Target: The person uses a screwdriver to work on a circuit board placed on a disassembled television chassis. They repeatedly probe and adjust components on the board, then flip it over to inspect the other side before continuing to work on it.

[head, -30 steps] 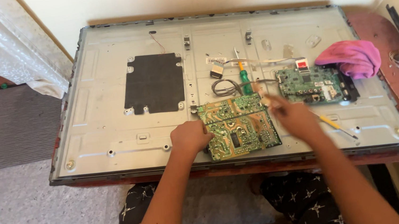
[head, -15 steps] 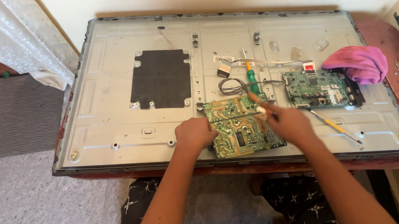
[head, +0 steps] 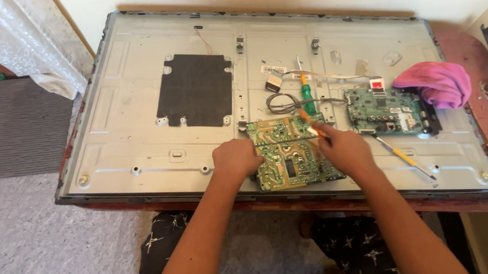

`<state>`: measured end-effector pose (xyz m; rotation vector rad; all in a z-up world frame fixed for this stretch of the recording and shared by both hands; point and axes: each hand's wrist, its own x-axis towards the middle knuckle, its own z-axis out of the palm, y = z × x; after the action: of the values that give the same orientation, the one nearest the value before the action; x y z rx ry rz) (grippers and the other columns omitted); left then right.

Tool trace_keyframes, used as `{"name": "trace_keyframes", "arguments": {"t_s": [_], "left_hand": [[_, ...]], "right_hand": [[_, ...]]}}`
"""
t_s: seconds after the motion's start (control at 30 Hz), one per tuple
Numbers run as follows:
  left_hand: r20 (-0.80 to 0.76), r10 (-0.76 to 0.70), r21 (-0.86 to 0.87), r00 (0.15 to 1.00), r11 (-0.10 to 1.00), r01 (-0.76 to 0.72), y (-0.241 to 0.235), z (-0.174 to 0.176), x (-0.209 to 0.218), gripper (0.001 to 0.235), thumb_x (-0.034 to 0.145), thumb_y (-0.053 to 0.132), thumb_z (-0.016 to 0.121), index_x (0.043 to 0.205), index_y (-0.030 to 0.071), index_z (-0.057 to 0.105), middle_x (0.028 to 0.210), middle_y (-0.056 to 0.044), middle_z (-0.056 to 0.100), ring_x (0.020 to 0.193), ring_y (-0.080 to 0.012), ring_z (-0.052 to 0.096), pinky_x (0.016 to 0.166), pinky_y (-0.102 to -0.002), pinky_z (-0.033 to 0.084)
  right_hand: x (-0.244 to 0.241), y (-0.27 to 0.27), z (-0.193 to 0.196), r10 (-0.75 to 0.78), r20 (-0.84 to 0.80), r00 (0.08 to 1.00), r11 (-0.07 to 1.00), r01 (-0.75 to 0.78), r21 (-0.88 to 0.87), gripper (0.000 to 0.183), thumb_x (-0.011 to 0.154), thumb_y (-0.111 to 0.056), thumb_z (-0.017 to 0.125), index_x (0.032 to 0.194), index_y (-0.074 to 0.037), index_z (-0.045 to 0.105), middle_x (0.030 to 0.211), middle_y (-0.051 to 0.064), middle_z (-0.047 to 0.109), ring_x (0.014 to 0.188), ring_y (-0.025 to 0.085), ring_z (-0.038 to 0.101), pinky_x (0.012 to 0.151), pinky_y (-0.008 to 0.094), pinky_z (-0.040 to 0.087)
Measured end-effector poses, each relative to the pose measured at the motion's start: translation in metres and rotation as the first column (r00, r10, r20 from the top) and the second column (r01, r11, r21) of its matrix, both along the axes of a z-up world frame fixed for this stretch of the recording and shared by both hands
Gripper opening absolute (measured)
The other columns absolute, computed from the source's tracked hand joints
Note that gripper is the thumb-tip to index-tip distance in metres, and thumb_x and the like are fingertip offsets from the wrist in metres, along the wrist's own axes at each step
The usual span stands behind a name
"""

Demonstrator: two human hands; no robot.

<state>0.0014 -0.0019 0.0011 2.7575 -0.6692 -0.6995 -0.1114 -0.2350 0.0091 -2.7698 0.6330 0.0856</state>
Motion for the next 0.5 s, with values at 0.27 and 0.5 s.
{"name": "trace_keyframes", "arguments": {"t_s": [0.27, 0.5], "left_hand": [[-0.009, 0.014, -0.023, 1.0, 1.0, -0.015, -0.002, -0.005, 0.0, 0.033, 0.083, 0.048, 0.073, 0.1, 0.021, 0.078, 0.1, -0.005, 0.078, 0.1, -0.0253, 0.073, 0.085, -0.043, 0.057], [-0.025, 0.0, -0.007, 1.0, 1.0, 0.0, 0.003, 0.003, 0.0, 0.035, 0.084, 0.051, 0.073, 0.099, 0.02, 0.081, 0.101, -0.005, 0.078, 0.101, -0.0258, 0.073, 0.086, -0.042, 0.057]], "right_hand": [[0.006, 0.07, -0.028, 0.359, 0.08, 0.93, 0.933, -0.356, -0.04, 0.051, 0.096, -0.036, 0.056, 0.147, -0.04, 0.053, 0.072, 0.015, 0.072, 0.066, 0.034, 0.07, 0.07, 0.049, 0.054], [0.01, 0.032, -0.005, 0.08, -0.011, 0.997, 0.997, -0.08, -0.01, 0.044, 0.1, -0.038, 0.053, 0.144, -0.044, 0.054, 0.077, 0.013, 0.072, 0.069, 0.031, 0.071, 0.065, 0.046, 0.057]]}}
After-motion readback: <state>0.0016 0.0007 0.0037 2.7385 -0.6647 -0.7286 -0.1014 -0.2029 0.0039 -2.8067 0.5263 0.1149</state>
